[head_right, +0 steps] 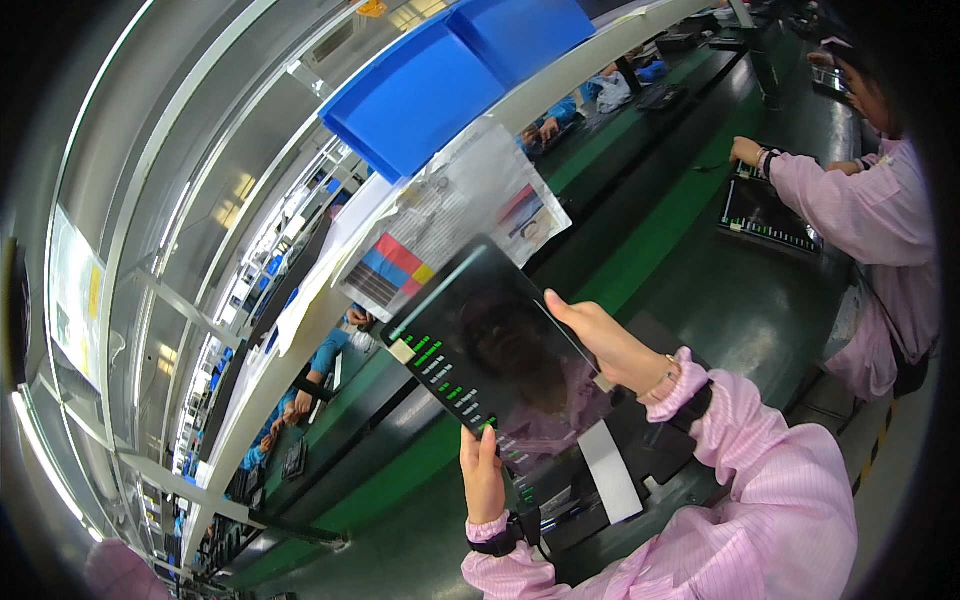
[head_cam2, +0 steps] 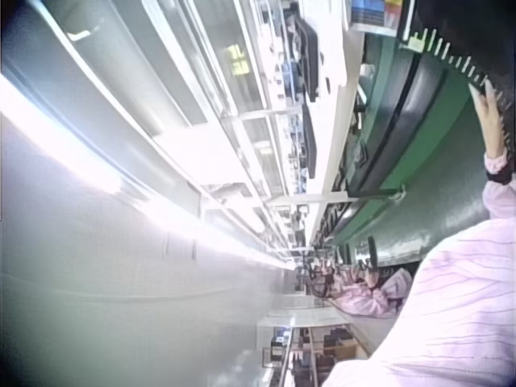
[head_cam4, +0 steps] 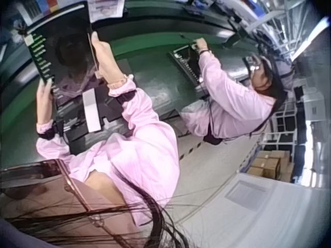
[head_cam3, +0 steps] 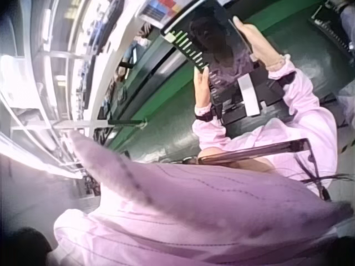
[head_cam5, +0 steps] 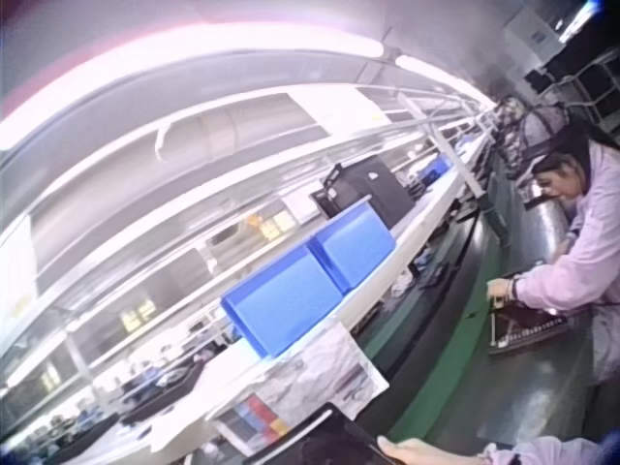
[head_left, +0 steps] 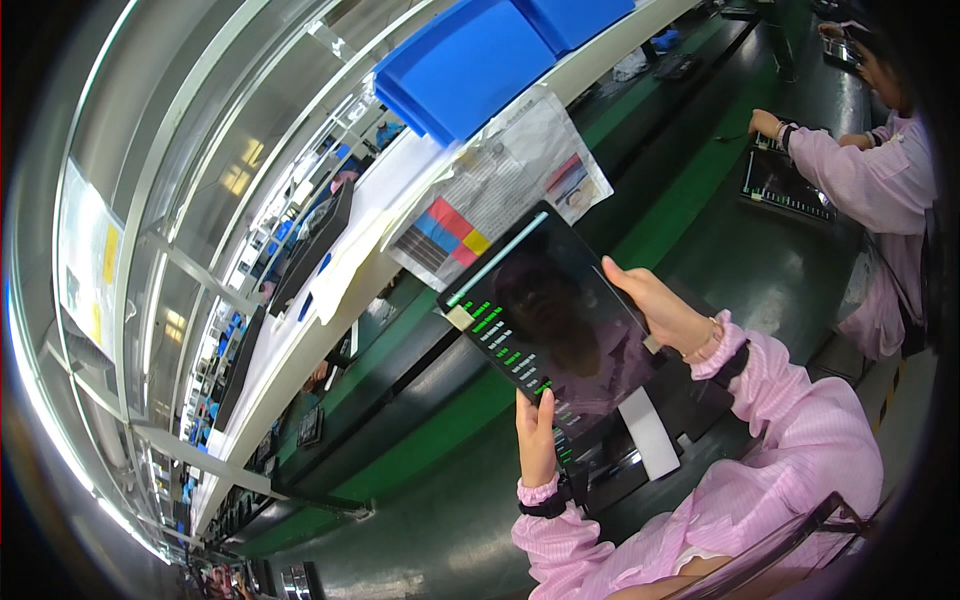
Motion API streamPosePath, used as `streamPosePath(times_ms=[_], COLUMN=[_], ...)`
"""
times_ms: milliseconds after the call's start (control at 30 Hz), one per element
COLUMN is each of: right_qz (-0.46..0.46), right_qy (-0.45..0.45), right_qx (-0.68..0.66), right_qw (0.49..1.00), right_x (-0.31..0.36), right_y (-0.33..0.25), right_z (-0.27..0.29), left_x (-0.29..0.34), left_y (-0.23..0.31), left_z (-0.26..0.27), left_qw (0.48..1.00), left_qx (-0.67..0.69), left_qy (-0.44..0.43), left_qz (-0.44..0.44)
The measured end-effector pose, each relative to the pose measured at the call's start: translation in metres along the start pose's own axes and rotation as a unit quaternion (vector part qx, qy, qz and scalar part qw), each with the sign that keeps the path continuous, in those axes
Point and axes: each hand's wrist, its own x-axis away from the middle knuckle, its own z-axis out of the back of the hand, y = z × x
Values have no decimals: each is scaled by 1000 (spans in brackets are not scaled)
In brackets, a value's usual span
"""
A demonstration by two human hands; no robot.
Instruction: Testing and checking software or screen displays on electronic tablets on an assembly line.
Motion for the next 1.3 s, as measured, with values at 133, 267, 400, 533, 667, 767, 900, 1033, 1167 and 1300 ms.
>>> streamPosePath(times_ms=[133, 267, 400, 533, 667, 767, 900, 1033, 1167, 1300], right_qz=[-15, -1, -25, -11, 9, 47, 89, 104, 93, 80], right_qy=[22, 22, -6, 22, 59, 84, 54, 13, -6, 0], right_qx=[44, 86, 107, 104, 64, 51, 61, 37, 39, 50], right_qw=[999, 996, 994, 994, 996, 994, 993, 994, 995, 996], right_x=[33, 48, 50, 55, 48, 50, 56, 64, 67, 61], right_y=[5, 6, 4, -1, 8, -5, -17, -21, -23, -17], right_z=[6, 3, 11, 1, 17, 4, 5, 1, -7, 3], left_x=[-9, -9, -5, -2, 15, 35, 64, 79, 86, 84], left_y=[5, 15, 15, 19, 11, -15, -33, -43, -40, -41], left_z=[-7, -17, -20, -24, -23, -15, -15, -18, -21, -26], left_qw=[993, 986, 989, 988, 983, 979, 981, 993, 994, 996], left_qx=[-58, -81, -62, -64, -138, -190, -175, -110, -106, -93], left_qy=[84, 123, 108, 118, 94, 7, -61, -50, -24, -11], left_qz=[-65, -77, -85, -79, -76, -77, 51, 14, 12, 8])
